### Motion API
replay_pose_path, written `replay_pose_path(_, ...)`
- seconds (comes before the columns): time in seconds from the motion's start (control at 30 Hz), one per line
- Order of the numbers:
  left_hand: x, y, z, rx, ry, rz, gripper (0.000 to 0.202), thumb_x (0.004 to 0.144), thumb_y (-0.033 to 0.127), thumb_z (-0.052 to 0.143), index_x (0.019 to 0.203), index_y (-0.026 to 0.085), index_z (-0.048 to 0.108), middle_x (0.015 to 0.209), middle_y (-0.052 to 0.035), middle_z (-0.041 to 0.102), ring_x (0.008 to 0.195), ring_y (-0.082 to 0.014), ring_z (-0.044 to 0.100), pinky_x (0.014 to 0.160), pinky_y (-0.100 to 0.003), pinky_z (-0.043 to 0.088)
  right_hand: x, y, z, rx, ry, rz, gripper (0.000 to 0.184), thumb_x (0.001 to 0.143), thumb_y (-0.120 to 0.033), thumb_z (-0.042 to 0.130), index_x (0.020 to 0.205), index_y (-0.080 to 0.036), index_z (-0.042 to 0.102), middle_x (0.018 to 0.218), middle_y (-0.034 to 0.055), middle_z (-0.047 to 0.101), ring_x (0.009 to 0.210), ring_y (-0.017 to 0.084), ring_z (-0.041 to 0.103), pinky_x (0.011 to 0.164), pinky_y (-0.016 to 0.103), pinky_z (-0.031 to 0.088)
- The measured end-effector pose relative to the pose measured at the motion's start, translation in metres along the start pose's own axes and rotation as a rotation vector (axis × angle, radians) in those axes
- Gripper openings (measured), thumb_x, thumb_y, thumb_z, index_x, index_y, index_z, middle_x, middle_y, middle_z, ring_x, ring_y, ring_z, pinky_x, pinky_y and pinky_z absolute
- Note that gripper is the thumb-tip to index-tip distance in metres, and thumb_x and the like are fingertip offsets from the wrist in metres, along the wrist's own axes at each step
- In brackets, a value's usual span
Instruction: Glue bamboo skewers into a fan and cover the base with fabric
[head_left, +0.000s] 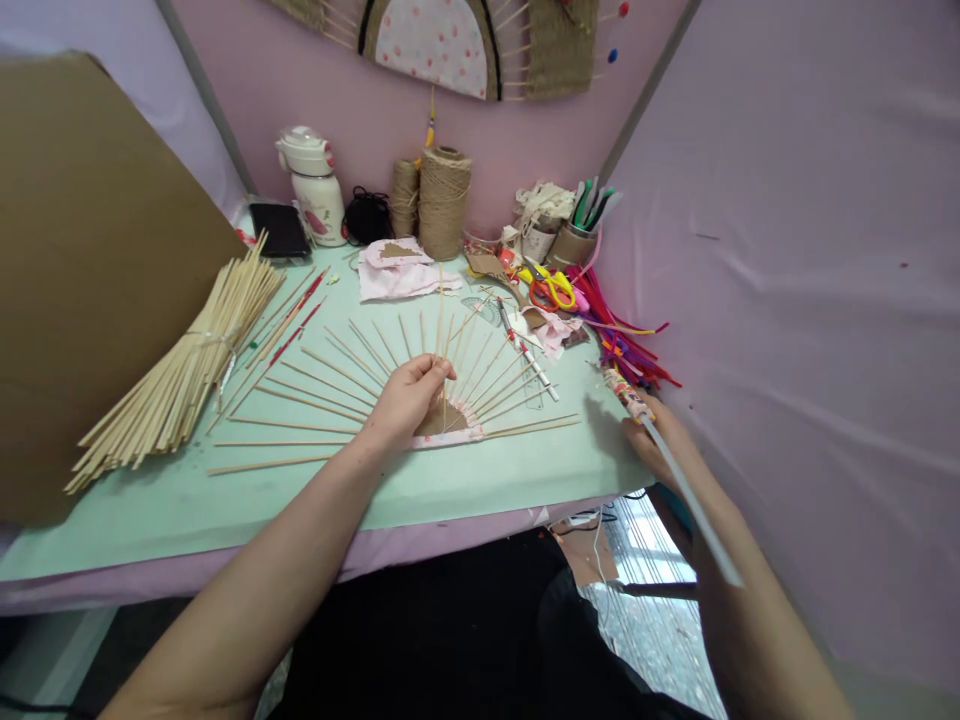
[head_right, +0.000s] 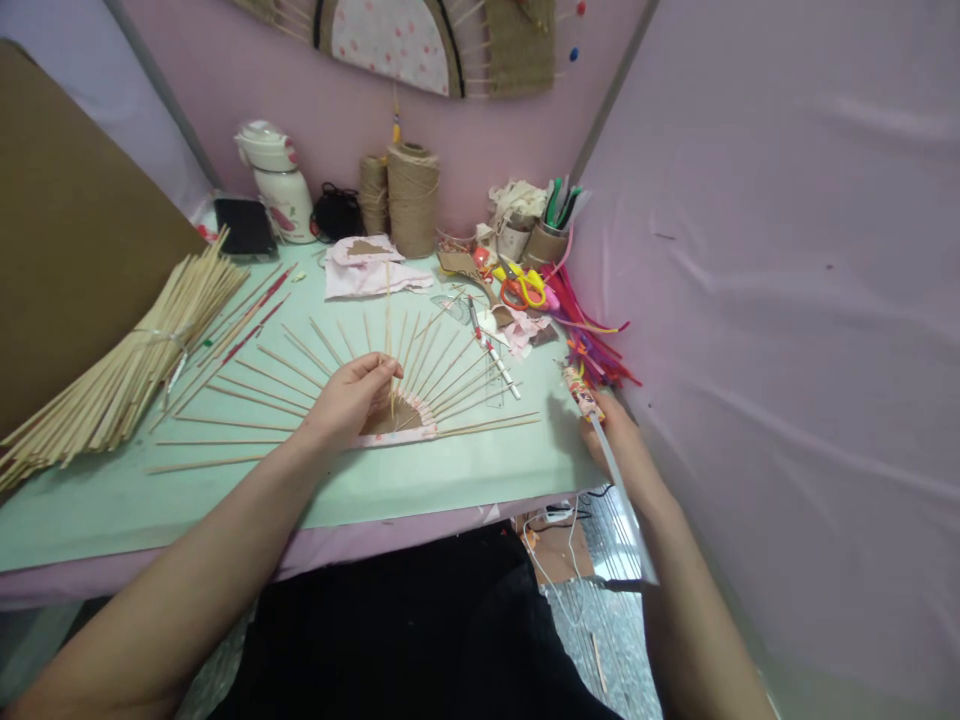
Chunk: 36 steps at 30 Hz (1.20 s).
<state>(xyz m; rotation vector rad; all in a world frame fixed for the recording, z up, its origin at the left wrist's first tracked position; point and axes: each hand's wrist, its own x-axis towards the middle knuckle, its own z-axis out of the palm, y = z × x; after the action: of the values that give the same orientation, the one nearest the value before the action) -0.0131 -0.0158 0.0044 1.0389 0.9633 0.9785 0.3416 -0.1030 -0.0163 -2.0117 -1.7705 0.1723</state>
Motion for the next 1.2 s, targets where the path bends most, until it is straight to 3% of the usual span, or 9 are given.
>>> replay_pose_path(0.07, 0.001, -0.001, 0.0, -0.003, -0.003, -0.001, 0.022, 0.084, 0.037, 0.06, 0.078, 0.017, 0.055, 0.046, 0.0113, 0.026, 0.038, -0.0046, 0.019, 0.04, -0.02, 0.013, -0.01, -0.021, -0.006, 0.063, -0.037, -0.039, 0.039, 0.088, -0.038, 0.048, 0.121, -0.022, 0.062, 0.107, 0.0084, 0.072, 0.098, 0.03, 0.068, 0.081, 0.04, 0.056)
replay_pose_path(0.23, 0.0, -0.001, 0.0, 0.012, -0.001, 0.018, 0.022, 0.085, 0.037, 0.06, 0.077, 0.017, 0.055, 0.046, 0.0109, 0.027, 0.039, -0.005, 0.02, 0.042, -0.02, 0.014, -0.023, -0.084, -0.008, 0.318, -0.321, -0.139, 0.038, 0.092, -0.047, 0.052, 0.115, -0.022, 0.069, 0.111, 0.0063, 0.073, 0.107, 0.031, 0.065, 0.086, 0.041, 0.055)
replay_pose_path(0.3, 0.0, -0.001, 0.0, 0.029, 0.005, 0.018, 0.022, 0.085, 0.037, 0.06, 0.076, 0.017, 0.055, 0.046, 0.0106, 0.027, 0.039, -0.005, 0.021, 0.042, -0.02, 0.014, -0.022, -0.103, -0.005, 0.366, -0.431, -0.159, 0.038, 0.093, -0.049, 0.05, 0.112, -0.023, 0.07, 0.105, 0.0045, 0.074, 0.098, 0.03, 0.067, 0.079, 0.039, 0.056)
replay_pose_path(0.4, 0.0, -0.002, 0.0, 0.065, 0.005, 0.03, 0.022, 0.086, 0.036, 0.058, 0.076, 0.016, 0.055, 0.046, 0.0106, 0.026, 0.038, -0.0051, 0.02, 0.042, -0.021, 0.013, -0.017, -0.119, 0.001, 0.307, -0.492, -0.168, 0.04, 0.093, -0.053, 0.047, 0.09, -0.022, 0.072, 0.075, 0.0021, 0.07, 0.069, 0.024, 0.064, 0.059, 0.032, 0.051)
replay_pose_path(0.5, 0.0, -0.003, -0.001, 0.088, -0.001, 0.041, 0.022, 0.087, 0.036, 0.056, 0.078, 0.017, 0.056, 0.045, 0.0107, 0.025, 0.038, -0.0055, 0.02, 0.042, -0.021, 0.012, -0.011, -0.126, 0.006, 0.219, -0.5, -0.197, 0.048, 0.093, -0.056, 0.045, 0.066, -0.022, 0.065, 0.052, -0.0001, 0.054, 0.053, 0.019, 0.053, 0.052, 0.03, 0.043)
replay_pose_path(0.67, 0.0, -0.003, -0.002, 0.129, 0.015, 0.062, 0.021, 0.087, 0.036, 0.055, 0.078, 0.017, 0.057, 0.045, 0.0099, 0.025, 0.04, -0.0065, 0.02, 0.042, -0.021, 0.013, -0.006, -0.13, 0.01, 0.143, -0.587, -0.184, 0.059, 0.094, -0.059, 0.042, 0.05, -0.022, 0.051, 0.044, -0.0018, 0.041, 0.048, 0.015, 0.046, 0.052, 0.027, 0.036)
replay_pose_path(1.2, -0.003, 0.004, -0.001, 0.132, 0.03, 0.046, 0.02, 0.088, 0.033, 0.051, 0.078, 0.017, 0.056, 0.045, 0.0103, 0.024, 0.04, -0.0067, 0.019, 0.043, -0.021, 0.013, 0.001, -0.139, 0.015, 0.023, -0.674, -0.129, 0.064, 0.092, -0.065, 0.035, 0.048, -0.021, 0.048, 0.048, 0.002, 0.048, 0.051, 0.016, 0.048, 0.054, 0.03, 0.034)
